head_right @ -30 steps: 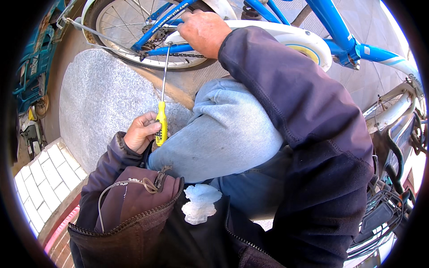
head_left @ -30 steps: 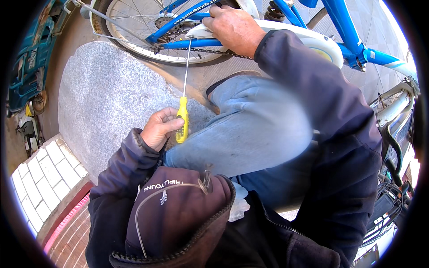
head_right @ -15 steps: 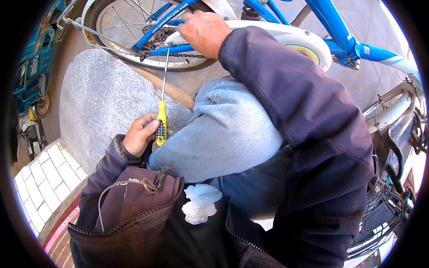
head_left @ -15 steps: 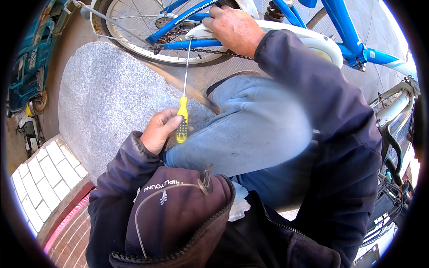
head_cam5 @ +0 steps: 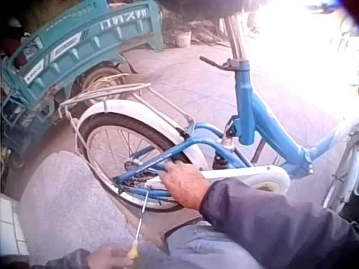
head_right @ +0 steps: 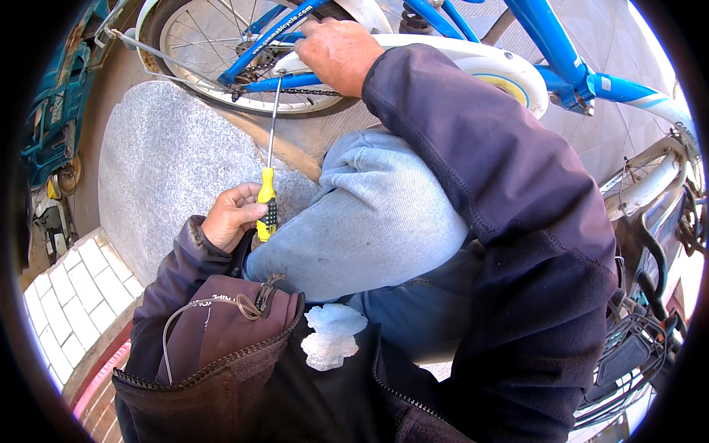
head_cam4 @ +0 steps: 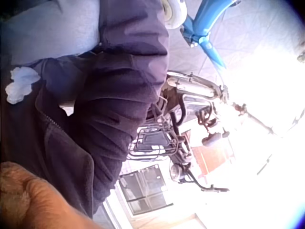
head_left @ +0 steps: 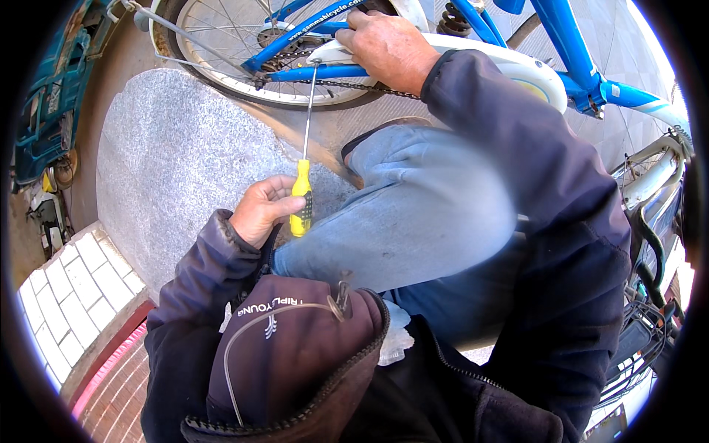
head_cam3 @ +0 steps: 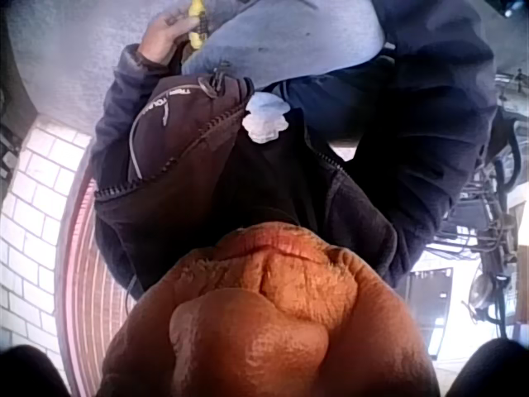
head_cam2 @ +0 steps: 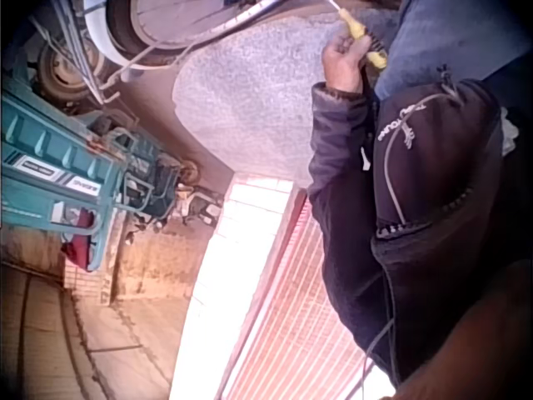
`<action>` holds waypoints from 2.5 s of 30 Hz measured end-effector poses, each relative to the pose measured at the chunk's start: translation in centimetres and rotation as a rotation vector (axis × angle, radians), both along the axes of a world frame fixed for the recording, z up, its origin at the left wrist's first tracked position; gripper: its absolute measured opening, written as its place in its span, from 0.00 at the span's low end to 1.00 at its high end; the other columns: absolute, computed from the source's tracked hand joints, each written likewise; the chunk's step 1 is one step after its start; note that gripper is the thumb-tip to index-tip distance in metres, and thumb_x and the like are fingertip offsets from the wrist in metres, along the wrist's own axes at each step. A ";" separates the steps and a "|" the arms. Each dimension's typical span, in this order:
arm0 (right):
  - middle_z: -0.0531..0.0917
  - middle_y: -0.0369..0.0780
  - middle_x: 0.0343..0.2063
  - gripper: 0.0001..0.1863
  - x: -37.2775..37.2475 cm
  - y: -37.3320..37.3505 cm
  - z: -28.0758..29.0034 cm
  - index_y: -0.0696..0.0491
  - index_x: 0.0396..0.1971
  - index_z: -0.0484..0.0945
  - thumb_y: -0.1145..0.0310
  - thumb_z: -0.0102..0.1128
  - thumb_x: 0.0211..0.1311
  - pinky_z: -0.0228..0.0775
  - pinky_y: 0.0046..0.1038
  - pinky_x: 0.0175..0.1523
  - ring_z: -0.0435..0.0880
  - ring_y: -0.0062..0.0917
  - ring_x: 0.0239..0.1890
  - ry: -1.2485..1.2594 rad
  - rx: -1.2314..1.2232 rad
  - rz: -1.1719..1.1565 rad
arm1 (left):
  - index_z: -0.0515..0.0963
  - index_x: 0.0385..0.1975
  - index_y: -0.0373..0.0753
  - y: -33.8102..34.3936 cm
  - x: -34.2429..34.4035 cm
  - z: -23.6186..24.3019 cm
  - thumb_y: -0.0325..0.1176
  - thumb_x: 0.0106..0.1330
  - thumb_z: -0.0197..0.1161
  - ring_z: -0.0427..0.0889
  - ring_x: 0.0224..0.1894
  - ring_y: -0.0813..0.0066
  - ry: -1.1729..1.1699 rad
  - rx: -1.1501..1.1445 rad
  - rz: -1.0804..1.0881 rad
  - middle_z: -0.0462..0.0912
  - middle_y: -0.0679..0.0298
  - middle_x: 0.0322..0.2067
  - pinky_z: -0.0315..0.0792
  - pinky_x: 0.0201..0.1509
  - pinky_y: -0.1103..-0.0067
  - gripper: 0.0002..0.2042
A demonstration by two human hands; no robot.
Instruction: The person uses a yellow screwdriver to tighten screws on the chain guard of a blue bicycle. They then move to the front fork and tighten a screw on the fender bracket.
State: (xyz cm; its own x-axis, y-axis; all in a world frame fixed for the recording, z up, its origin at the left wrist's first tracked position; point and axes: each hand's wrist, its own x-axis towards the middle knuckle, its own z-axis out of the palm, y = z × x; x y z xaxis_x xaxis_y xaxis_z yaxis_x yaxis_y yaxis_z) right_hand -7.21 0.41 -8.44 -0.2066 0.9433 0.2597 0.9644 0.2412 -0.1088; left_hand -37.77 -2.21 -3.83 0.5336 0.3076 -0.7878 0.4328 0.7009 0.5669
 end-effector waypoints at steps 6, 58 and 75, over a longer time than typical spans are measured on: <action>0.80 0.47 0.39 0.11 0.0 -0.1 0.1 0.53 0.40 0.82 0.71 0.63 0.56 0.76 0.33 0.47 0.80 0.35 0.41 -0.007 -0.013 -0.005 | 0.73 0.43 0.32 -0.6 0.3 -0.6 0.27 0.59 0.65 0.79 0.35 0.79 0.032 0.095 0.001 0.80 0.63 0.35 0.73 0.43 0.81 0.14; 0.79 0.48 0.38 0.11 0.1 -0.1 -0.1 0.54 0.41 0.82 0.71 0.63 0.57 0.76 0.32 0.47 0.80 0.34 0.40 -0.002 -0.018 0.006 | 0.72 0.46 0.32 -0.6 0.6 0.0 0.24 0.59 0.63 0.79 0.36 0.79 0.068 0.098 0.046 0.80 0.64 0.36 0.73 0.44 0.82 0.15; 0.77 0.45 0.38 0.14 0.1 -0.1 0.2 0.54 0.43 0.79 0.72 0.63 0.55 0.75 0.31 0.46 0.80 0.34 0.41 -0.001 -0.011 0.001 | 0.72 0.50 0.31 0.0 -0.6 -1.5 0.42 0.70 0.54 0.80 0.47 0.66 -0.205 -0.222 0.011 0.79 0.55 0.43 0.73 0.53 0.72 0.20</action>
